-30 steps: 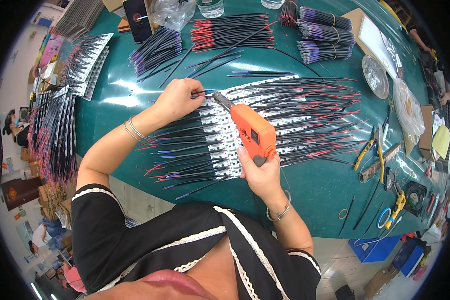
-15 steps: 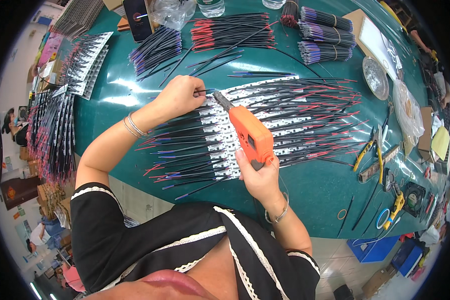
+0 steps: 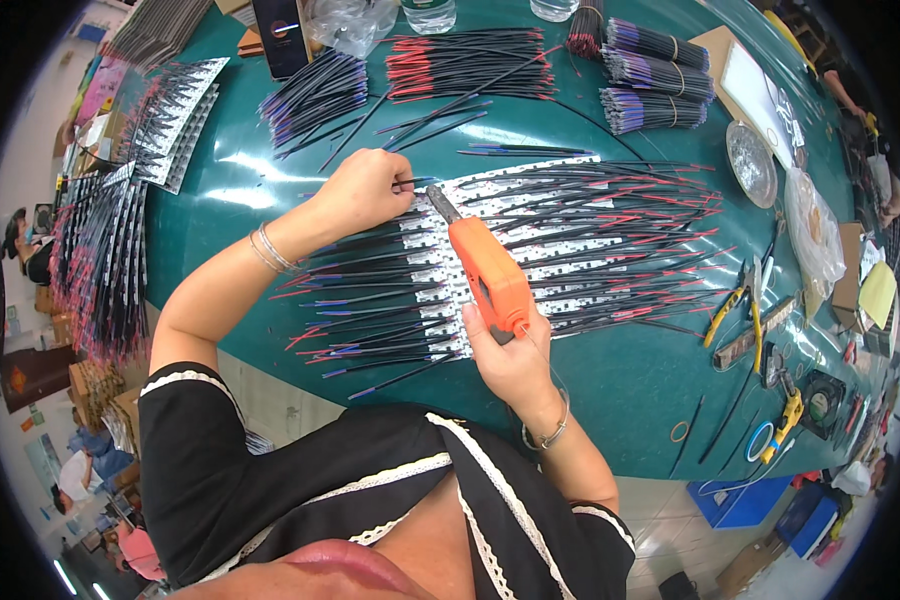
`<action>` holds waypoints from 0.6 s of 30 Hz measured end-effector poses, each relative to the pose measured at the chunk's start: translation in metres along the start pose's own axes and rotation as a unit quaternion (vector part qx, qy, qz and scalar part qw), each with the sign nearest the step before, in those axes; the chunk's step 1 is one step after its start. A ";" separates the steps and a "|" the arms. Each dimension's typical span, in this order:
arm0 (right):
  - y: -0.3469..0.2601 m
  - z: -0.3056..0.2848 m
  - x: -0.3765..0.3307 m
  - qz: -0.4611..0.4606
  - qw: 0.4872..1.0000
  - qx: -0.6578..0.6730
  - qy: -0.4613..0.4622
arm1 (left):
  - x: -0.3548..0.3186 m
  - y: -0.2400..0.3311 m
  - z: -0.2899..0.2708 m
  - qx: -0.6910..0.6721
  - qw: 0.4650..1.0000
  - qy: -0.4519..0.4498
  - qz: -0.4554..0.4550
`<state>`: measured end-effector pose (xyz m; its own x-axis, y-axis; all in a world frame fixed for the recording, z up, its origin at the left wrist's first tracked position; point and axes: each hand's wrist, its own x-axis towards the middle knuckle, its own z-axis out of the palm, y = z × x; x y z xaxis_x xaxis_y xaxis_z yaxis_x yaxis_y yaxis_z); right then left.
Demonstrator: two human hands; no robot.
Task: The person positions wires onto LED light strips and solders them in place using an electric soldering gun.
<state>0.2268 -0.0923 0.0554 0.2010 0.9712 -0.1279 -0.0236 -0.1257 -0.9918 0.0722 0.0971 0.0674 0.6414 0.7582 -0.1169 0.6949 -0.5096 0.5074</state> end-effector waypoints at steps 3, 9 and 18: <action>-0.003 0.002 -0.003 0.011 1.000 -0.010 0.008 | 0.000 0.000 0.000 0.005 1.000 0.004 0.007; -0.002 0.005 -0.004 0.019 1.000 0.005 0.022 | 0.000 0.000 0.001 0.002 1.000 0.007 0.006; -0.013 -0.005 -0.007 0.050 0.993 0.103 0.039 | 0.001 0.000 0.001 0.010 1.000 -0.001 0.010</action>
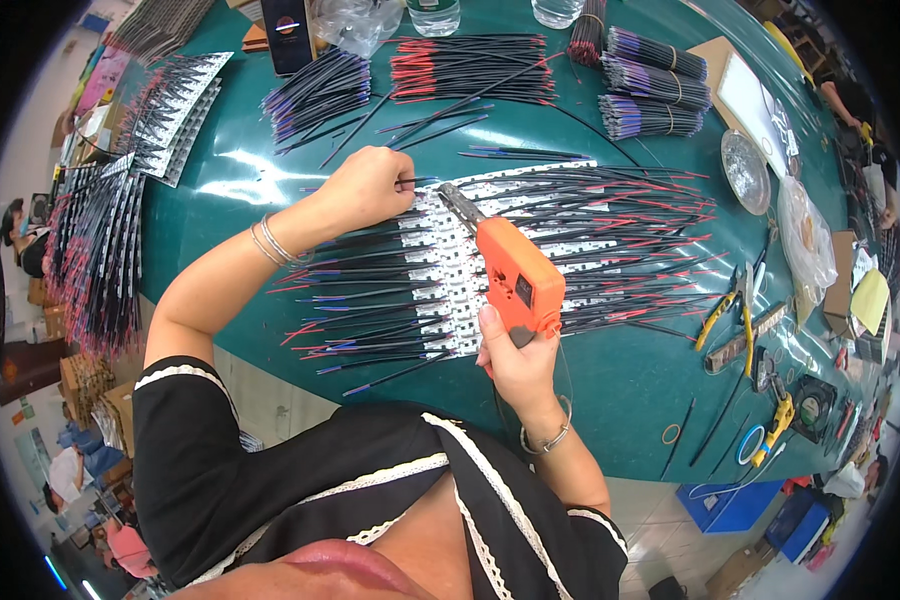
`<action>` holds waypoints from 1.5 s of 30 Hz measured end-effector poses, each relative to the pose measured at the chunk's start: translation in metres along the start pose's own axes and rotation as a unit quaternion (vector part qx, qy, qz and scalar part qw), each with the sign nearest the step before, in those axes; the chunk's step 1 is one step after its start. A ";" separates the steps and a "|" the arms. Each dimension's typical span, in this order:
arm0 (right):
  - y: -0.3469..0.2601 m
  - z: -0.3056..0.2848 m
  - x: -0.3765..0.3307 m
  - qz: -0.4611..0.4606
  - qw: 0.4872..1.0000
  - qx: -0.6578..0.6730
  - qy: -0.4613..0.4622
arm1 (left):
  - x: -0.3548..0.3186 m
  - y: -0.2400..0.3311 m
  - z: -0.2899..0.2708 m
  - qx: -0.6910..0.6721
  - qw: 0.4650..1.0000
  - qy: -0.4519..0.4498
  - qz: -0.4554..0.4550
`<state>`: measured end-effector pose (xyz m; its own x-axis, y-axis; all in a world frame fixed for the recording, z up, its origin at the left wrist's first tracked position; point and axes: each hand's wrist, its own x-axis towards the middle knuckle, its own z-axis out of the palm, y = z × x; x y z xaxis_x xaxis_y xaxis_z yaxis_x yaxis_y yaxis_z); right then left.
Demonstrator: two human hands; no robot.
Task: The person positions wires onto LED light strips and solders them in place using an electric soldering gun.
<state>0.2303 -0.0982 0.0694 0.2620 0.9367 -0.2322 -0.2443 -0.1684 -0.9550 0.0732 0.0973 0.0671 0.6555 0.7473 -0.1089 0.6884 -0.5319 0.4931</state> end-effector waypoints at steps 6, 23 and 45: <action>0.001 0.001 -0.001 0.013 1.000 0.015 0.003 | -0.002 -0.004 0.001 -0.022 1.000 0.001 0.020; 0.003 0.004 0.001 0.035 0.999 -0.003 -0.004 | -0.002 0.000 0.003 -0.016 1.000 -0.003 0.006; -0.021 -0.079 -0.029 -0.141 0.974 0.123 0.124 | 0.003 0.000 0.009 0.023 0.999 -0.002 0.041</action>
<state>0.3019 -0.1464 0.0819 0.5617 0.8266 -0.0342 -0.3380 0.1916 -0.9215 0.0779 0.0963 0.0589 0.7107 0.6997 -0.0734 0.6466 -0.6084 0.4601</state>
